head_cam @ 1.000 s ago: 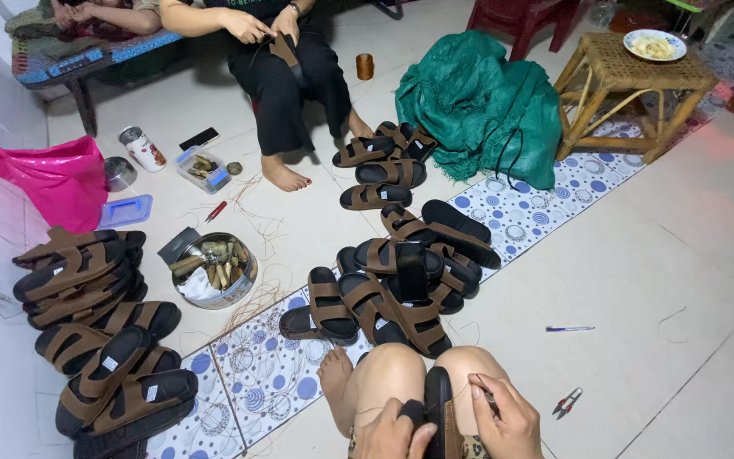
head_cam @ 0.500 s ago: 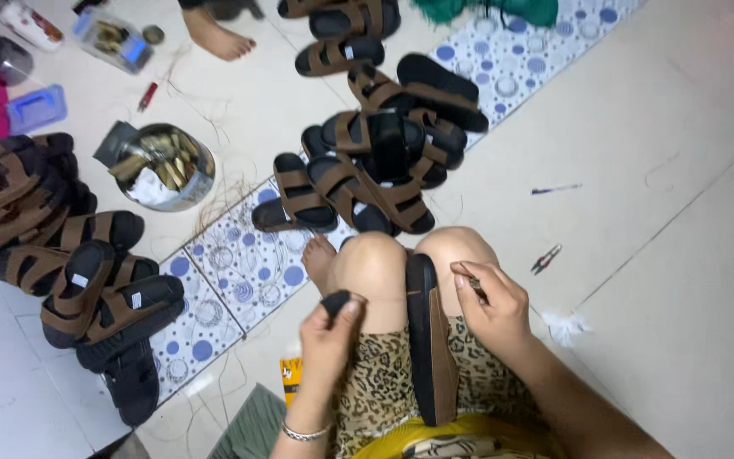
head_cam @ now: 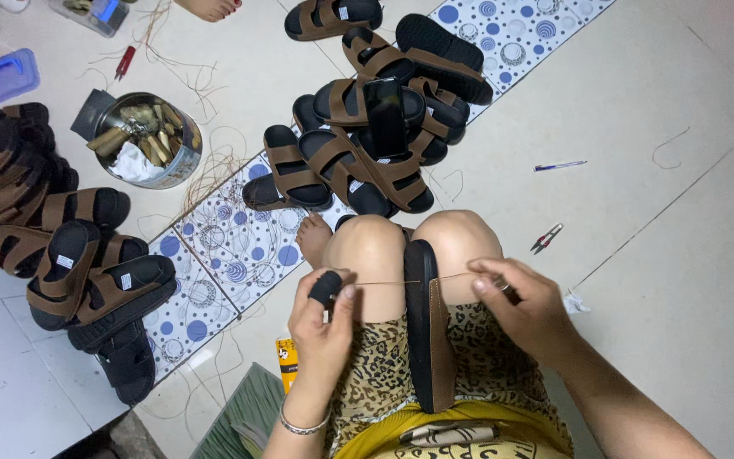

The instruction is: The person sits on the floor and sews the straps of brown sandals using a needle and thread. They pull the thread through the material and adjust the sandal position while working.

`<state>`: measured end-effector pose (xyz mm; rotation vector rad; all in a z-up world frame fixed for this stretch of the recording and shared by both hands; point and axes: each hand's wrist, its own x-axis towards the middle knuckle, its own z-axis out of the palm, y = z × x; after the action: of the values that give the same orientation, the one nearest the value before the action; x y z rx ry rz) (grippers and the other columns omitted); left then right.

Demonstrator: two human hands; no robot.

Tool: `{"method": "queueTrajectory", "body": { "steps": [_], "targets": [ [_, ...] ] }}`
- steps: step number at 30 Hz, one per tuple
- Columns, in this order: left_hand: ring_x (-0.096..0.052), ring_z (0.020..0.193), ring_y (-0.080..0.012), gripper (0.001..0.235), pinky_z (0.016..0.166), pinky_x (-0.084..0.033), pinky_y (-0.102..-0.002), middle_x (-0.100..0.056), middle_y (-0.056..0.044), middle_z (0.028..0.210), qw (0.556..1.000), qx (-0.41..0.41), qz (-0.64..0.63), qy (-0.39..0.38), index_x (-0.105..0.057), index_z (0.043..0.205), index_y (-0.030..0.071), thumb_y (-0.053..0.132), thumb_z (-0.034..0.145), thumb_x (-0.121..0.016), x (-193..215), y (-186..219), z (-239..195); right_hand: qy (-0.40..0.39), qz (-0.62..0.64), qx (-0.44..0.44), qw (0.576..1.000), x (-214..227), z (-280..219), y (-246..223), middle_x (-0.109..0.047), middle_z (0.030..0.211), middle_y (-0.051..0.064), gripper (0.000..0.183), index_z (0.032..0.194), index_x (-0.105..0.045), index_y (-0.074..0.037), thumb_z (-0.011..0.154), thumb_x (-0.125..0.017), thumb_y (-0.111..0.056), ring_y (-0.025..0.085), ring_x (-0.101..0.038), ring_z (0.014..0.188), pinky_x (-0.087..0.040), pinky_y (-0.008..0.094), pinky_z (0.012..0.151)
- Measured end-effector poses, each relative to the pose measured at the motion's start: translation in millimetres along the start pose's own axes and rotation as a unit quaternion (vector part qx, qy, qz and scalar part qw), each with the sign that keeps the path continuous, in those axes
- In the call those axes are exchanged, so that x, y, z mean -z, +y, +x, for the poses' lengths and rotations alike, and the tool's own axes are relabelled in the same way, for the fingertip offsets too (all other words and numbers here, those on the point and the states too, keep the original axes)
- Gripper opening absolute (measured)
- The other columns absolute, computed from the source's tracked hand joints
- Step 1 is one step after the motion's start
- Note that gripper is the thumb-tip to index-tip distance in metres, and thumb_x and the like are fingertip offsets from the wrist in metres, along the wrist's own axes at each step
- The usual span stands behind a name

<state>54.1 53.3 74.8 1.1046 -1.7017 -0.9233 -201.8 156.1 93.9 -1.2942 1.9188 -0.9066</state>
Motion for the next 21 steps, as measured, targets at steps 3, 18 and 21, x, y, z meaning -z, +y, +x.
{"method": "queueTrajectory", "body": {
  "steps": [3, 18, 21],
  "targets": [
    [-0.069, 0.101, -0.0247, 0.017, 0.094, -0.062, -0.033, -0.068, -0.014, 0.109, 0.995, -0.068, -0.059, -0.034, -0.066, 0.11, -0.001, 0.009, 0.096, -0.066, -9.3, 8.5, 0.2, 0.016, 0.0, 0.009, 1.0, 8.9, -3.8, -0.2, -0.07, 0.129, 0.016, 0.043, 0.136, -0.06, 0.002, 0.099, -0.055, -0.019, 0.025, -0.068, 0.123, -0.051, 0.036, 0.107],
    [-0.077, 0.073, -0.0371, 0.09, 0.069, -0.065, -0.046, -0.042, -0.031, 0.156, 0.923, 0.073, -0.054, -0.374, -0.042, 0.152, 0.002, 0.021, 0.076, -0.087, -20.3, 16.1, 37.7, -0.078, -0.156, 0.208, 0.962, 13.8, -0.1, -31.7, -0.076, 0.087, 0.012, 0.037, 0.13, -0.072, -0.019, 0.096, -0.062, -0.012, 0.031, -0.074, 0.06, -0.059, 0.037, 0.049],
    [-0.077, 0.075, -0.0365, 0.095, 0.071, -0.064, -0.046, -0.043, -0.026, 0.157, 0.92, 0.075, -0.048, -0.383, -0.041, 0.154, 0.008, 0.027, 0.074, -0.088, -23.1, 7.7, 36.8, -0.085, -0.168, 0.211, 0.959, 15.2, 2.3, -32.6, -0.077, 0.086, 0.011, 0.036, 0.129, -0.073, -0.02, 0.096, -0.063, -0.012, 0.03, -0.074, 0.062, -0.058, 0.037, 0.049]
  ]
}}
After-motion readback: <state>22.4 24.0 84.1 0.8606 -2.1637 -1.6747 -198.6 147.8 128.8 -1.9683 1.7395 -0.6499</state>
